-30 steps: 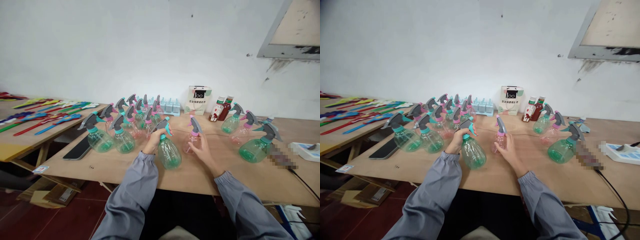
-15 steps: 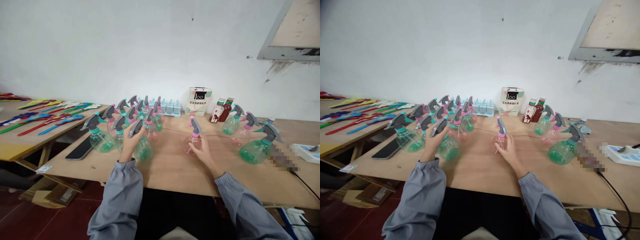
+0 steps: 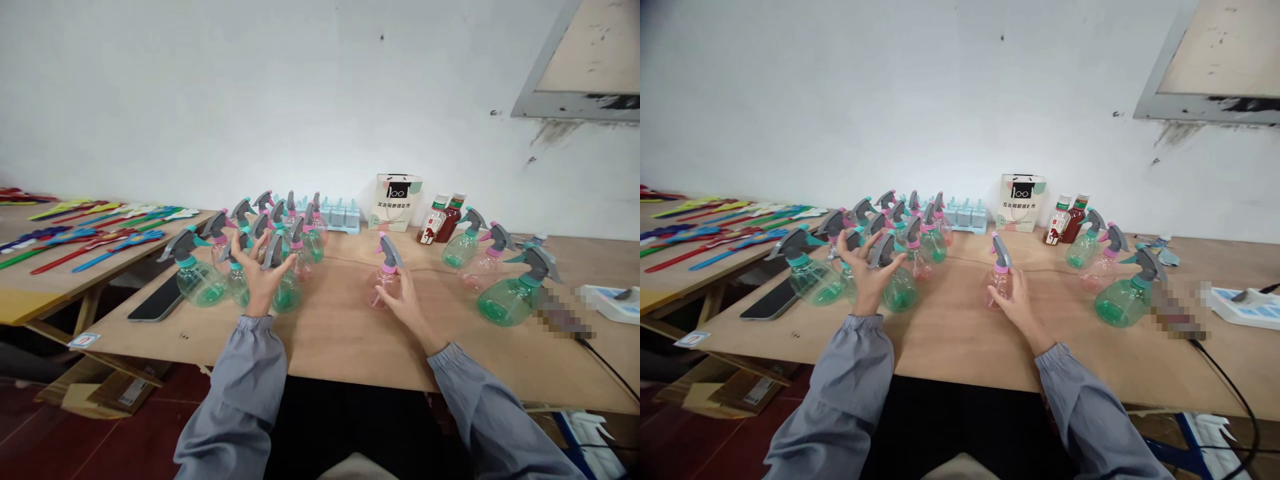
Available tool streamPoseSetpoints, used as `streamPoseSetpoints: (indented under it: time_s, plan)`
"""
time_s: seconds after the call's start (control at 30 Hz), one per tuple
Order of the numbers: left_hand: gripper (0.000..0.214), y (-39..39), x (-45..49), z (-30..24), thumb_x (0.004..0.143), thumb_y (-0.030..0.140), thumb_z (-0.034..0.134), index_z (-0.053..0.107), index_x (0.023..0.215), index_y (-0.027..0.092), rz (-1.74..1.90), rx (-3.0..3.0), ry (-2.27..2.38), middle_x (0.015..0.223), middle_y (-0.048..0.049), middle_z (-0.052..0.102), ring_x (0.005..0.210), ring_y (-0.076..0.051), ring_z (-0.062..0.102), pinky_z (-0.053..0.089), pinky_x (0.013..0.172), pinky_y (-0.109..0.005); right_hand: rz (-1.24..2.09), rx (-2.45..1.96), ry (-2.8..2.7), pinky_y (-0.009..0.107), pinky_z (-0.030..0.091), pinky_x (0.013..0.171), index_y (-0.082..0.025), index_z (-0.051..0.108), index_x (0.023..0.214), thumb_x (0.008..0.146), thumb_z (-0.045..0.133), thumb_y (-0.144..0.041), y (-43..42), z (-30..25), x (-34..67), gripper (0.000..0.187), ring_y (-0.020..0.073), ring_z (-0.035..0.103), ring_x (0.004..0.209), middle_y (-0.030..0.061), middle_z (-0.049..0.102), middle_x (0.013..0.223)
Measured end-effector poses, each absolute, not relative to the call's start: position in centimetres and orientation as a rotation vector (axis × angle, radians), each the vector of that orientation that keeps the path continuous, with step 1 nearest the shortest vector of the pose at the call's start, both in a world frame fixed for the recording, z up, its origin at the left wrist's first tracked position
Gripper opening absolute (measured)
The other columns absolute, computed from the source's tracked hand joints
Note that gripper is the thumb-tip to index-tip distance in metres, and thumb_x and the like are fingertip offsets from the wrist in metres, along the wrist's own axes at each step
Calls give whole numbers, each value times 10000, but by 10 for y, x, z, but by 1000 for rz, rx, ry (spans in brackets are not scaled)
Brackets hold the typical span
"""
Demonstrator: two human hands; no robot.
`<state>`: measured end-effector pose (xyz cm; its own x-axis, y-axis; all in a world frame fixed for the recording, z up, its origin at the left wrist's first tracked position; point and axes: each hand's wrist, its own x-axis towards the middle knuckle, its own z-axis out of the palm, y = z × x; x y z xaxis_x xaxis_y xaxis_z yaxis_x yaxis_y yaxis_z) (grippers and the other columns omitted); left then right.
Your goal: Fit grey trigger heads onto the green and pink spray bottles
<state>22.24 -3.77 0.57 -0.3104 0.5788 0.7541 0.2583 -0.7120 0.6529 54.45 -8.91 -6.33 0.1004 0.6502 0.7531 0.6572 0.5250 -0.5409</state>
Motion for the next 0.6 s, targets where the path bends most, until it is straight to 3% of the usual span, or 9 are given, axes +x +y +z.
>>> streamPoseSetpoints:
  time_s: [0.1,0.2,0.27,0.3,0.43,0.53,0.6]
  plan:
    - [1147,-36,215,4,655,576,860,135,1499,300,2310,1761,1055,1404,-167,517,1300,-310,579,522,1050,-512,-10,-1148,-1579,573,485,991,-274,537,1285,838,702,-456,-89,-63,545,510,317,593,1127,109,619,1199]
    - [956,-35,209,-3,678,720,753,306,1431,336,2928,1747,908,1430,-131,425,1305,-353,521,486,1038,-576,-7,-1150,-1590,581,479,1002,-278,524,1304,851,689,-476,-88,-64,545,521,319,587,1140,111,611,1216]
    - [860,-41,218,-8,655,771,717,418,1349,361,3120,1786,752,1360,-102,451,1286,-374,500,435,1065,-607,-8,-1157,-1598,582,477,1005,-269,517,1314,851,690,-500,-88,-66,544,545,324,579,1153,118,599,1228]
    - [835,-47,229,-11,647,748,736,439,1327,365,3006,1881,714,1316,-96,480,1274,-376,504,410,1086,-610,-14,-1161,-1601,582,480,1002,-257,514,1317,840,703,-516,-87,-67,543,575,330,577,1154,126,593,1228]
    - [793,-77,302,-9,695,536,798,462,1346,234,1723,2065,842,1359,-151,530,1318,-360,506,384,1125,-544,-30,-1142,-1659,576,499,991,-213,486,1349,798,751,-535,-88,-71,533,691,349,577,1159,156,570,1237]
    - [973,-86,356,1,614,457,880,401,1421,201,1412,1903,783,1424,-187,503,1372,-376,466,370,1135,-529,-19,-1087,-1754,589,488,1017,-221,485,1365,857,689,-481,-91,-72,522,607,364,562,1201,153,570,1262]
    - [894,-82,378,9,642,381,871,427,1399,210,1405,1765,766,1324,-157,570,1299,-340,531,408,1101,-496,-8,-1067,-1796,591,493,1019,-223,492,1370,874,669,-469,-92,-70,516,582,371,561,1215,158,571,1279]
